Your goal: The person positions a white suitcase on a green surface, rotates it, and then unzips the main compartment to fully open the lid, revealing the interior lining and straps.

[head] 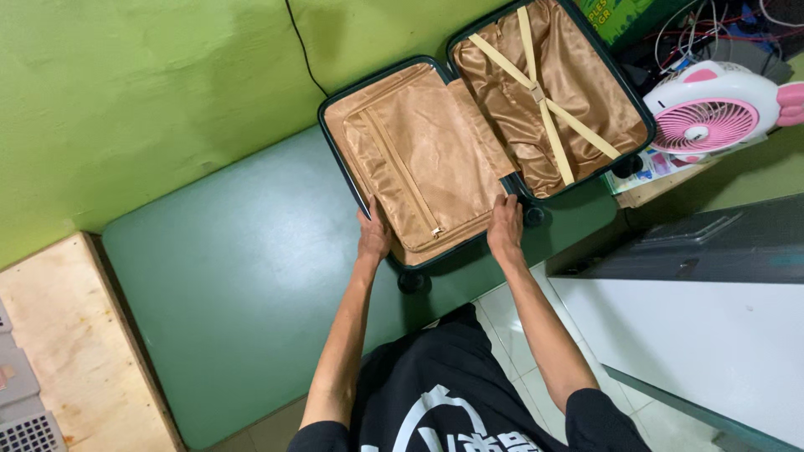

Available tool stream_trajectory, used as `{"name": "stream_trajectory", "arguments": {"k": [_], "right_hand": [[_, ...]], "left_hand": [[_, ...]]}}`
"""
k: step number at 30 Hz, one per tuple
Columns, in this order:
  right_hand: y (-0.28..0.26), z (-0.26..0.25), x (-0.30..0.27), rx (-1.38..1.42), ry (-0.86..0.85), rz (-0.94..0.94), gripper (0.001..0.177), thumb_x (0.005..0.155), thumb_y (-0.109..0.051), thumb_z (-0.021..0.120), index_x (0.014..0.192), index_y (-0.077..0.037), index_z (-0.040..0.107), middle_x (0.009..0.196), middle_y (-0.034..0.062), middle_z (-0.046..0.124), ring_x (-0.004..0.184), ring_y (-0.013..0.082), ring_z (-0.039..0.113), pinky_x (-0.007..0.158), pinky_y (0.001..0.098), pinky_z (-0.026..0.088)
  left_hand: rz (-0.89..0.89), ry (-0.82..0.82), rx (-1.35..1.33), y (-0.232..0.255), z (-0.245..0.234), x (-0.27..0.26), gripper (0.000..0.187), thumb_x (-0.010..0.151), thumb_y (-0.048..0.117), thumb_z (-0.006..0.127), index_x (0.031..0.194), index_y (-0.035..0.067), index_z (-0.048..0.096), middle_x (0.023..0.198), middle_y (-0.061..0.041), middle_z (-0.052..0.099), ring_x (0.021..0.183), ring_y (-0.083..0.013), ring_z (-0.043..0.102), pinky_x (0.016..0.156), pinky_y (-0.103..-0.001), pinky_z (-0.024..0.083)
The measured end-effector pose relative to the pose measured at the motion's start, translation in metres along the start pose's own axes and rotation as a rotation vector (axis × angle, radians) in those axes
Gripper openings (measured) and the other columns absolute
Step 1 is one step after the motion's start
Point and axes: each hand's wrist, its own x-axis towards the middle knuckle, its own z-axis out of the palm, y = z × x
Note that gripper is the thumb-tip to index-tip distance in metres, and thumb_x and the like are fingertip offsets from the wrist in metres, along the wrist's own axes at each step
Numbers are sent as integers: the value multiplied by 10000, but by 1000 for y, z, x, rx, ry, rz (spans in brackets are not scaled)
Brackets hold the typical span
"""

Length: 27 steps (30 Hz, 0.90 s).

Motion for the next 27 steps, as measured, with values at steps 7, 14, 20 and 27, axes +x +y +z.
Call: {"name": "stream_trajectory", "arguments": {"k": [7,14,20,27], "right_hand": [[0,-7,7,-81,-35,-7,403,759,137,671,1153,64,625,1171,233,583,1089,415,555,931,485,487],[4,1,4,-154,33,-28,260,865,98,680,1115,37,645,1161,212,583,1118,388,549,970,471,480],[-2,3,7,-286,-51,-23,315,826,76,701,1136,57,646,1147,210,579,1081,363,558,966,436,487],[15,23,18,-396,-81,-52,400,767,38,729,1158,45,646,1150,209,612,1113,382,574,929,432,505]], "left_hand": [[119,57,6,-4,1,-1,893,896,28,663,1616,70,137,1491,-376,242,1272,-587,466,1057,-517,480],[-38,-41,3,13,-11,-4,863,926,52,652,1621,114,144,1507,-330,252,1205,-539,553,1001,-503,518],[-112,-114,20,20,-17,-3,883,920,27,636,1623,140,114,1522,-363,205,1102,-523,621,946,-472,558],[-110,-102,18,10,-7,0,923,913,33,659,1640,172,107,1509,-387,204,1091,-540,618,954,-489,547]]}}
